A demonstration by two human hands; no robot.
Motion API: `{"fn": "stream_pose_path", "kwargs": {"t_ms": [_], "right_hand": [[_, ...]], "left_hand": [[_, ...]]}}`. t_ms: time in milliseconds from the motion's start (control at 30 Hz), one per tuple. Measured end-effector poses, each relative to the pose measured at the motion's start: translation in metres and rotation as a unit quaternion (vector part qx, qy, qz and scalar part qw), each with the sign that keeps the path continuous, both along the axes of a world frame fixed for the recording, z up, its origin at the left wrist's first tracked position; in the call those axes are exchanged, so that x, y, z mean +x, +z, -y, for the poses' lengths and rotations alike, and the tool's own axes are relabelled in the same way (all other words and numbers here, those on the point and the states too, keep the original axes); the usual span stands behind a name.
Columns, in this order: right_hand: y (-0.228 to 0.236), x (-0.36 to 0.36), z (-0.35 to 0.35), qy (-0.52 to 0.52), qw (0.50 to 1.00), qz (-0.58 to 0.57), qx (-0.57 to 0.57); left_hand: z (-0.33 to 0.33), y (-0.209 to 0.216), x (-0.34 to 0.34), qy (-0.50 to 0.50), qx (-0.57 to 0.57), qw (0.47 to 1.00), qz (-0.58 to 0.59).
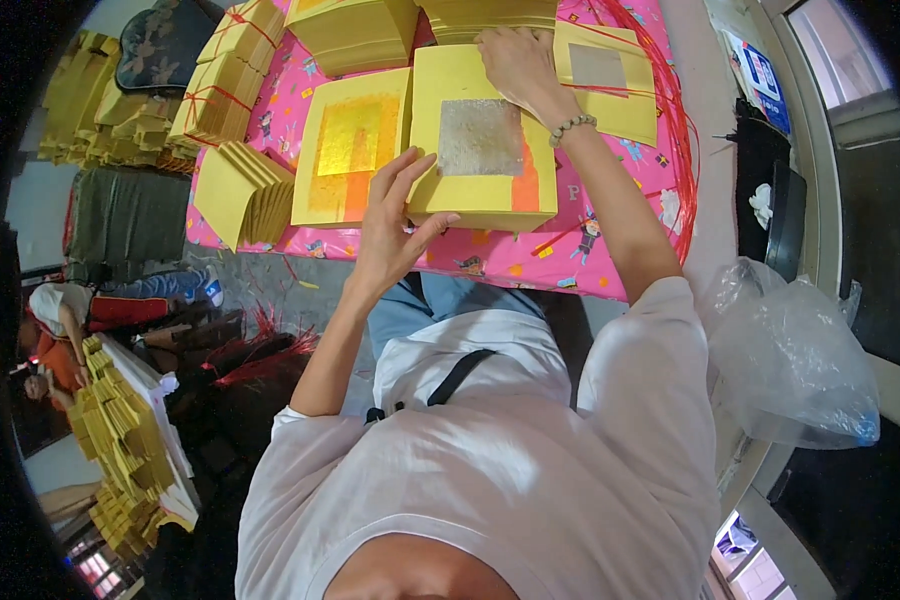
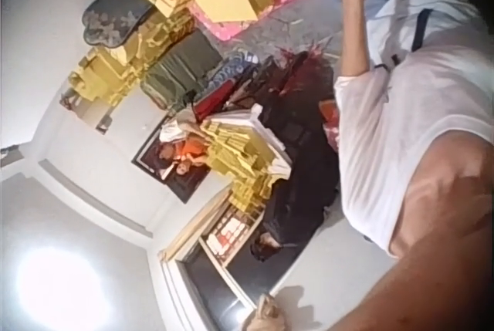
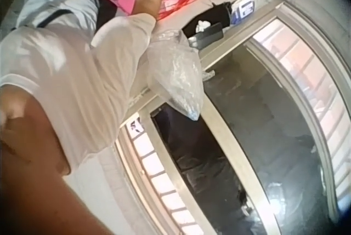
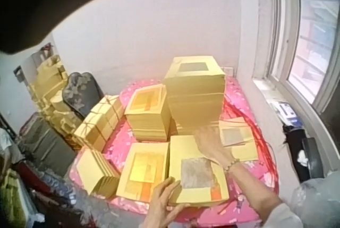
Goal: Folding and stacking yellow paper sheets for processing.
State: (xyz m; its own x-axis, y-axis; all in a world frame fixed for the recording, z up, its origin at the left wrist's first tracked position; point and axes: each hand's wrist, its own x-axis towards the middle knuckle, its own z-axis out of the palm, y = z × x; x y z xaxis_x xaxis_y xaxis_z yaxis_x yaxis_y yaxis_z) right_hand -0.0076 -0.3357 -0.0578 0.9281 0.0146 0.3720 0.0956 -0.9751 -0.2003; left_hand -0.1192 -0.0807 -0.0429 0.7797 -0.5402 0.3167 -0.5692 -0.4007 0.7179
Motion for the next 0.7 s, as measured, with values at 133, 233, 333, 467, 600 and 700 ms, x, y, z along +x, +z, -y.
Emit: {"fn": "stream_pose_path", "kwargs": {"t_ms": [133,233,333,467,600,700], "right_hand": [[-0.003,0.000,0.001,0.001,1.000,0.003,0.025],[0.000,-0.002,0.000,0.000,0.999,0.039,0.027],[0.014,-0.018,0.006,0.024,0.983,0.166,0.069],[0.052,-0.074,0.005,0.060,0.969,0.164,0.174],[0.062,-0.141,-0.003,0.044,0.950,0.052,0.304],[0.066,-0.179,-0.005,0.035,0.955,0.000,0.294]], "left_hand": [[0.000,-0.002,0.001,-0.005,0.020,1.000,0.016],[-0.001,-0.002,0.001,-0.011,0.021,1.000,0.018],[0.001,0.002,0.003,-0.033,0.050,0.997,0.056],[0.002,0.021,0.004,-0.039,0.088,0.990,0.105],[0.009,0.024,0.006,-0.070,0.071,0.988,0.120],[0.019,0.021,0.006,-0.093,0.060,0.988,0.108]]}}
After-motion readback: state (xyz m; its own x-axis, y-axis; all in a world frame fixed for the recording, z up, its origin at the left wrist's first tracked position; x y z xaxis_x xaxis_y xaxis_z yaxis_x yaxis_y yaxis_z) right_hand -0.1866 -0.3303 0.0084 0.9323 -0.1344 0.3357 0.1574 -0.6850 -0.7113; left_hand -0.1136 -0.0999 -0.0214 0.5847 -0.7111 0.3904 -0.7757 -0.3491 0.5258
